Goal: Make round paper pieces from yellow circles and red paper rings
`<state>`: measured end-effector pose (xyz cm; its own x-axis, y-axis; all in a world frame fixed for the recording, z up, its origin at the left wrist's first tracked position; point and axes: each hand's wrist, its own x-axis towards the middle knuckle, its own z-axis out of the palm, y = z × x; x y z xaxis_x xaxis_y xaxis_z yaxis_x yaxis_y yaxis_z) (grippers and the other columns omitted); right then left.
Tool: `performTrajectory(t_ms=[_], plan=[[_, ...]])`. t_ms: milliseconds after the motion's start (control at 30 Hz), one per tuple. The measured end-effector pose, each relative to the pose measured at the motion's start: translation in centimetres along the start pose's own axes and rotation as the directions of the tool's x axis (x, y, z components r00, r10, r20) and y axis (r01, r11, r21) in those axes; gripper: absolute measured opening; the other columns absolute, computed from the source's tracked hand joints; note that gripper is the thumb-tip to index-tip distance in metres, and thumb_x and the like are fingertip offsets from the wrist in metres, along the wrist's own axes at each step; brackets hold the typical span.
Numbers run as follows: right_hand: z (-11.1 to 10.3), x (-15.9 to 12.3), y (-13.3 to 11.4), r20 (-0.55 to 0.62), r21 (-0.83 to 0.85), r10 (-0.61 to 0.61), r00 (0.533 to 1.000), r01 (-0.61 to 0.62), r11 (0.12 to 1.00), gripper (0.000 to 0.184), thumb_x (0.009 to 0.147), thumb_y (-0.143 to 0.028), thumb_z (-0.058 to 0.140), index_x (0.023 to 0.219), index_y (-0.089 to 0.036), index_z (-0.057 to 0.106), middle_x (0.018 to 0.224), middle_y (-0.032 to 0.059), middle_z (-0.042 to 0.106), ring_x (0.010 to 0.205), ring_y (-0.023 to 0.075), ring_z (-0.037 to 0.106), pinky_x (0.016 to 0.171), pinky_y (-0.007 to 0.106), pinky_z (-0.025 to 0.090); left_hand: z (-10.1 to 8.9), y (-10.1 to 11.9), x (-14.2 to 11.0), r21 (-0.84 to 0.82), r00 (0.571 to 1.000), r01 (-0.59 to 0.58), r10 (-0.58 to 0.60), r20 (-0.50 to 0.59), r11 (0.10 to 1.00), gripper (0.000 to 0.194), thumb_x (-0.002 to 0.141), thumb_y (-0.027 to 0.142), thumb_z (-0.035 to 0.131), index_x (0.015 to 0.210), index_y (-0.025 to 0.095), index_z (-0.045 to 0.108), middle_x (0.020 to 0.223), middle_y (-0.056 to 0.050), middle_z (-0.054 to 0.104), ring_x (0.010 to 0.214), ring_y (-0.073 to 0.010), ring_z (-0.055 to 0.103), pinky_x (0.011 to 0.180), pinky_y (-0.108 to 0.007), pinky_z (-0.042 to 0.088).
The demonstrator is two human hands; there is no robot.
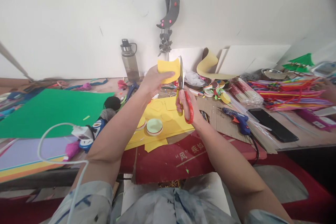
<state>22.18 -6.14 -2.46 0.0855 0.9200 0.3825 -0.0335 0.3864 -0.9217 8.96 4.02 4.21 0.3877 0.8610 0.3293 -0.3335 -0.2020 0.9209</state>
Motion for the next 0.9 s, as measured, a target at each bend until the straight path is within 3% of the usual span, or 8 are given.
performTrajectory(t_ms=[533,700,900], plan=[[0.2,-0.2,-0.2,-0.012,-0.019,0.041,0.999,-0.042,0.999,0.069,0.082,-0.093,0.062,0.089,-0.027,0.046,0.064,-0.0079,0.040,0.049,0.0088,0.038,0.038,0.022,0.029,-0.9,0.9,0.2,0.035,0.999,0.034,-0.035,0.025,0.999,0.043,0.063,0.020,0.088,0.102,0.013,0.073,0.098,-0.009,0.081,0.096,-0.0243,0.078,0.087,-0.034,0.060],[0.4,-0.3,-0.3,-0.021,-0.020,0.076,0.997,-0.076,0.997,0.072,0.079,-0.096,0.063,0.091,-0.027,0.047,0.061,-0.0094,0.042,0.044,0.0076,0.038,0.036,0.021,0.030,-0.6,1.0,0.1,0.062,0.999,0.002,0.000,-0.042,0.998,0.046,0.063,0.023,0.090,0.103,0.015,0.069,0.096,-0.007,0.078,0.088,-0.0204,0.077,0.073,-0.028,0.057],[0.3,-0.1,-0.4,-0.022,-0.035,0.048,0.999,-0.049,0.998,0.074,0.079,-0.099,0.058,0.090,-0.027,0.045,0.061,-0.0085,0.046,0.045,0.0079,0.041,0.037,0.022,0.034,-0.1,0.7,-0.1,0.050,1.000,0.026,-0.025,-0.015,0.998,0.045,0.063,0.024,0.089,0.102,0.014,0.070,0.098,-0.008,0.080,0.088,-0.0203,0.077,0.072,-0.027,0.058]])
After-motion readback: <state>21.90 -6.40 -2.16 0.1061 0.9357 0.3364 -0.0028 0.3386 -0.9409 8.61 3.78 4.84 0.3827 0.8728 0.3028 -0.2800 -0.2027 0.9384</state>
